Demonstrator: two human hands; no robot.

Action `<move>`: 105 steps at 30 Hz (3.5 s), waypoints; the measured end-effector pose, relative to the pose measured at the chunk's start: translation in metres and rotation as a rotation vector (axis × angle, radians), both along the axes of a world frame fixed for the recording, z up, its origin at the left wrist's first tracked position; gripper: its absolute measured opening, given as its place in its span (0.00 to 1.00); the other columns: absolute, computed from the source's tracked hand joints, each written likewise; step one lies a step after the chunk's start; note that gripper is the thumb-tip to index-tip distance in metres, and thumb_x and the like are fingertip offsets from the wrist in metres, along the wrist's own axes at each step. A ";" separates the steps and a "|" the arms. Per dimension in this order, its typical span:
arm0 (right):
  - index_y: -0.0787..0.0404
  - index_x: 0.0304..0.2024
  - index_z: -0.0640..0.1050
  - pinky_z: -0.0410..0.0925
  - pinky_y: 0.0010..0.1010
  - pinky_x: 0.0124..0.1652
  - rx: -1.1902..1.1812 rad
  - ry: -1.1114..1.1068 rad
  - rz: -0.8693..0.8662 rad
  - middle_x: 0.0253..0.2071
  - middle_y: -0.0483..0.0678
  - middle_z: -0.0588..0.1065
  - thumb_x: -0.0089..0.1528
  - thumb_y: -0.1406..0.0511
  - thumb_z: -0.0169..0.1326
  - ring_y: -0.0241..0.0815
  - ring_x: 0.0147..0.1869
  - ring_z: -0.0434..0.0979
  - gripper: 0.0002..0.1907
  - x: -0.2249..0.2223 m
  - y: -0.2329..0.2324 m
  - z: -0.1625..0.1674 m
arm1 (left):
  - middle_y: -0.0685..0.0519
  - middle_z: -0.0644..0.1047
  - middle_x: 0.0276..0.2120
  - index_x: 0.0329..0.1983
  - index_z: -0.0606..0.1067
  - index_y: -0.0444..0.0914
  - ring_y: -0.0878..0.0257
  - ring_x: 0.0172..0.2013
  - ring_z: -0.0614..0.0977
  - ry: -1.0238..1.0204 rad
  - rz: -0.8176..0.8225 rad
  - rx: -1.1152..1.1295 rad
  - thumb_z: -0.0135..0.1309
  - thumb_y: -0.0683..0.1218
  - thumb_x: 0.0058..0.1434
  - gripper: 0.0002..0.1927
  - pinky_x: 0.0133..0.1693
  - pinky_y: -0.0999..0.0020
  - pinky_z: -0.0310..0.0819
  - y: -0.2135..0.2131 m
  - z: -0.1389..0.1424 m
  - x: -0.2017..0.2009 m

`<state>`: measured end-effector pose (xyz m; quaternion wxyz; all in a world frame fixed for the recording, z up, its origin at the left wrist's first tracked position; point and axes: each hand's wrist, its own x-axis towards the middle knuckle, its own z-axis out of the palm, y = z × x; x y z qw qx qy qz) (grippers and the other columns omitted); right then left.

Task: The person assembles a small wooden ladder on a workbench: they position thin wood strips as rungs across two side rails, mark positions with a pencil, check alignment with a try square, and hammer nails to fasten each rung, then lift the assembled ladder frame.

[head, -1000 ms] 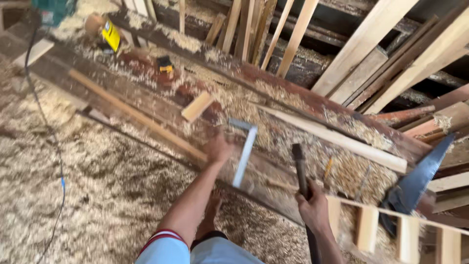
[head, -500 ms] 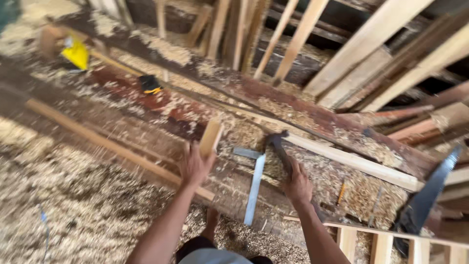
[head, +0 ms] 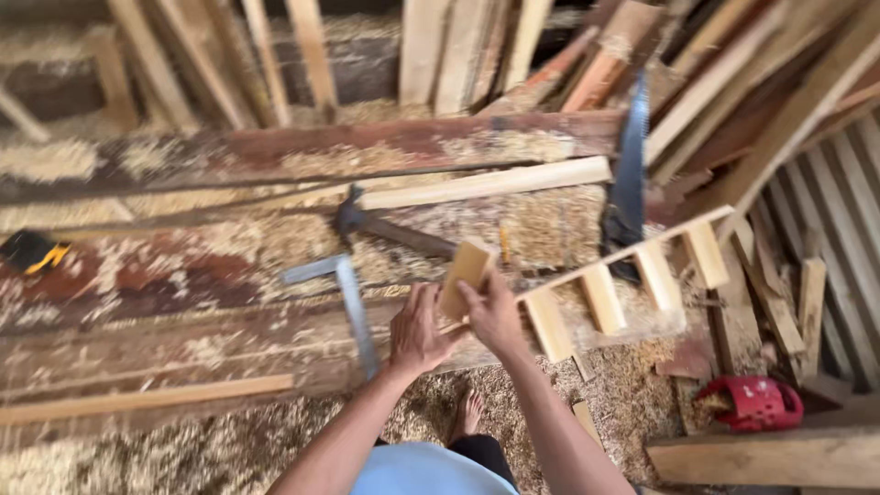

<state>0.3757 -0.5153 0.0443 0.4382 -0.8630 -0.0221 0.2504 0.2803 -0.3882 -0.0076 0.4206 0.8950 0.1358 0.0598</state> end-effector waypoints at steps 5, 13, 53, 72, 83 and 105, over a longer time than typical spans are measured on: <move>0.67 0.59 0.70 0.76 0.47 0.54 0.188 -0.075 -0.195 0.51 0.60 0.79 0.64 0.62 0.55 0.53 0.54 0.82 0.23 0.031 -0.116 0.004 | 0.44 0.70 0.52 0.70 0.58 0.36 0.60 0.34 0.72 0.482 -0.341 0.402 0.54 0.72 0.57 0.50 0.23 0.69 0.68 -0.042 0.009 0.042; 0.67 0.59 0.73 0.74 0.48 0.57 0.311 0.243 -0.369 0.52 0.60 0.78 0.65 0.64 0.51 0.54 0.55 0.81 0.21 0.072 -0.221 -0.027 | 0.54 0.75 0.41 0.46 0.69 0.37 0.61 0.23 0.75 0.675 -0.106 -0.045 0.56 0.38 0.57 0.14 0.21 0.69 0.68 -0.058 0.020 0.061; 0.57 0.59 0.75 0.70 0.50 0.48 0.000 -0.235 -0.165 0.52 0.56 0.75 0.64 0.64 0.57 0.48 0.50 0.71 0.20 -0.001 -0.239 0.035 | 0.55 0.68 0.21 0.33 0.72 0.43 0.60 0.21 0.66 0.074 -0.473 0.219 0.44 0.55 0.61 0.12 0.26 0.55 0.63 -0.090 0.061 0.106; 0.62 0.57 0.69 0.76 0.35 0.31 0.275 0.136 0.068 0.42 0.54 0.77 0.66 0.47 0.46 0.44 0.34 0.77 0.29 0.014 -0.154 -0.024 | 0.51 0.68 0.29 0.39 0.70 0.44 0.59 0.27 0.69 0.130 -0.478 0.291 0.59 0.55 0.44 0.21 0.30 0.61 0.63 -0.077 0.075 0.081; 0.60 0.55 0.76 0.77 0.34 0.32 0.258 0.086 0.113 0.39 0.50 0.79 0.65 0.50 0.48 0.41 0.33 0.76 0.25 0.012 -0.143 -0.027 | 0.59 0.66 0.25 0.37 0.66 0.47 0.63 0.27 0.66 0.068 -0.577 0.393 0.52 0.50 0.55 0.10 0.26 0.66 0.65 -0.068 0.039 0.079; 0.58 0.50 0.79 0.75 0.33 0.32 0.303 0.058 0.079 0.35 0.48 0.79 0.62 0.49 0.53 0.39 0.35 0.76 0.23 0.005 -0.142 -0.027 | 0.51 0.74 0.32 0.39 0.71 0.40 0.60 0.32 0.75 -0.173 -0.568 0.383 0.55 0.50 0.59 0.11 0.31 0.61 0.74 -0.068 0.048 0.063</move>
